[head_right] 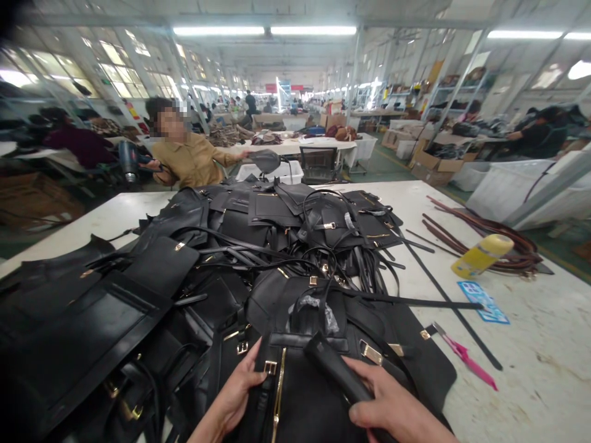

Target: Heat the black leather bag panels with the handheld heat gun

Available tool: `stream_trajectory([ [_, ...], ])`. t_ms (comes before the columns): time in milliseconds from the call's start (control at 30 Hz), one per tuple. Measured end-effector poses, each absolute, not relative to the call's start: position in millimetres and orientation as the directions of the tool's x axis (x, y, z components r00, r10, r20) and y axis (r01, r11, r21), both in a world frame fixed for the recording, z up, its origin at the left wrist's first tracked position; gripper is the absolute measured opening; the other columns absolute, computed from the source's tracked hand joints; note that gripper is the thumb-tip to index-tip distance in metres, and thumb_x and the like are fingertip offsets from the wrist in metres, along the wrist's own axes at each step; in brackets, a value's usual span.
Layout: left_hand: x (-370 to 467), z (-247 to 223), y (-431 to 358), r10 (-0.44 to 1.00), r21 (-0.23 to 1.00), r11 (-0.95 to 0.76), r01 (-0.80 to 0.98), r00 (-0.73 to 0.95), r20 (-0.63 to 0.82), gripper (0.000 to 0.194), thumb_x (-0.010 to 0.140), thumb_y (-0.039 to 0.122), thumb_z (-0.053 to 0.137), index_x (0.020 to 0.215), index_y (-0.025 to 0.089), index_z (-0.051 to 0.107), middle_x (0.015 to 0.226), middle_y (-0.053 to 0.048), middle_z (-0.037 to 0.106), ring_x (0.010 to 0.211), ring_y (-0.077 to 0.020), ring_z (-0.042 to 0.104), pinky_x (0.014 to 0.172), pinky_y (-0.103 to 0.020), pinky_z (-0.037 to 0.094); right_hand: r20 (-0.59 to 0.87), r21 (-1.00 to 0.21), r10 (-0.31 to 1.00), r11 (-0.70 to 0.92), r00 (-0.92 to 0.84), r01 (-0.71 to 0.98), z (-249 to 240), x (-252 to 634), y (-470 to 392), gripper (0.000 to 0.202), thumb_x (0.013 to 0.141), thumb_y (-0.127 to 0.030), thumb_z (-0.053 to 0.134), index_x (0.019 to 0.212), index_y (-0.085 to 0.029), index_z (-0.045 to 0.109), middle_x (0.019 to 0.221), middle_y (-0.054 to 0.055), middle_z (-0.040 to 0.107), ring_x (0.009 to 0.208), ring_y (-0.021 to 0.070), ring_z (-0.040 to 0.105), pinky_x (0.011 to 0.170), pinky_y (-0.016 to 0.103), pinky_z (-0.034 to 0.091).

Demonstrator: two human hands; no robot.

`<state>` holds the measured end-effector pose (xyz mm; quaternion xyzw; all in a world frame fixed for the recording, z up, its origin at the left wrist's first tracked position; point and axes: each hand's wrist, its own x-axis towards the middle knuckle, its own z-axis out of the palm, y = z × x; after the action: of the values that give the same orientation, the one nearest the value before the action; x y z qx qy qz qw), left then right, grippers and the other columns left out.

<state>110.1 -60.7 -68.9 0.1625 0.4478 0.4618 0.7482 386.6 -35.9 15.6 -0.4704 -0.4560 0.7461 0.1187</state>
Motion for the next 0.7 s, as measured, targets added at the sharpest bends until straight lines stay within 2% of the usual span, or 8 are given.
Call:
stream_trajectory([
  [133,111.9,-68.1,-60.9,0.854,0.682,0.489,-0.544,0.139,-0.501,0.078,0.055,-0.002,0.050,0.125,0.029,0.037,0.120,-0.003,0.055,0.096,-0.0200,0.056,0.078,-0.029,0.044,-0.580,-0.783,0.496,-0.559,-0.646,0.274,3.1,348.3,-12.2,0.069,0.062,-0.013,0.052,0.127,-0.022,0.033,0.047,-0.005,0.056,0.036,0.0119,0.055,0.032,0.016,0.045],
  [267,111.0,-72.0,-61.7,0.851,0.669,0.489,-0.559,0.138,-0.507,0.081,0.054,-0.003,0.049,0.128,0.027,0.032,0.120,-0.004,0.054,0.099,-0.0214,0.054,0.077,-0.029,0.043,-0.574,-0.779,0.459,-0.562,-0.678,0.280,-12.3,307.5,17.7,0.052,0.061,-0.019,0.055,0.112,-0.017,0.046,0.052,-0.003,0.056,0.035,0.0142,0.056,0.029,0.020,0.046],
  [367,108.2,-78.0,-64.4,0.850,0.638,0.489,-0.595,0.159,-0.502,0.083,0.056,-0.001,0.049,0.130,0.028,0.026,0.117,-0.005,0.056,0.097,-0.0215,0.056,0.075,-0.030,0.043,-0.543,-0.813,0.512,-0.519,-0.666,0.264,-10.8,290.0,39.4,0.044,0.062,-0.022,0.058,0.104,-0.015,0.048,0.055,-0.003,0.057,0.035,0.0123,0.055,0.029,0.018,0.044],
  [467,104.7,-81.9,-66.3,0.855,0.639,0.468,-0.610,0.132,-0.501,0.079,0.056,-0.002,0.050,0.128,0.028,0.032,0.116,-0.004,0.057,0.097,-0.0199,0.055,0.079,-0.029,0.042,-0.467,-0.871,0.624,-0.449,-0.626,0.202,6.8,291.3,52.9,0.044,0.066,-0.023,0.057,0.108,-0.020,0.044,0.060,-0.005,0.055,0.037,0.0094,0.054,0.032,0.016,0.044],
  [567,101.4,-80.7,-59.8,0.863,0.650,0.467,-0.600,0.148,-0.483,0.071,0.056,-0.001,0.051,0.121,0.025,0.042,0.110,-0.004,0.061,0.094,-0.0194,0.057,0.076,-0.027,0.042,-0.447,-0.883,0.640,-0.425,-0.625,0.197,26.3,305.3,51.7,0.047,0.068,-0.022,0.057,0.113,-0.022,0.042,0.062,-0.005,0.056,0.038,0.0104,0.055,0.031,0.017,0.045],
  [700,99.1,-79.5,-33.4,0.884,0.643,0.432,-0.633,0.155,-0.441,0.046,0.064,0.011,0.057,0.109,0.018,0.054,0.098,-0.007,0.066,0.084,-0.0192,0.060,0.071,-0.027,0.044,-0.523,-0.832,0.538,-0.490,-0.662,0.259,27.0,320.7,33.6,0.049,0.067,-0.019,0.056,0.114,-0.020,0.042,0.060,-0.003,0.057,0.039,0.0126,0.057,0.030,0.017,0.045],
])
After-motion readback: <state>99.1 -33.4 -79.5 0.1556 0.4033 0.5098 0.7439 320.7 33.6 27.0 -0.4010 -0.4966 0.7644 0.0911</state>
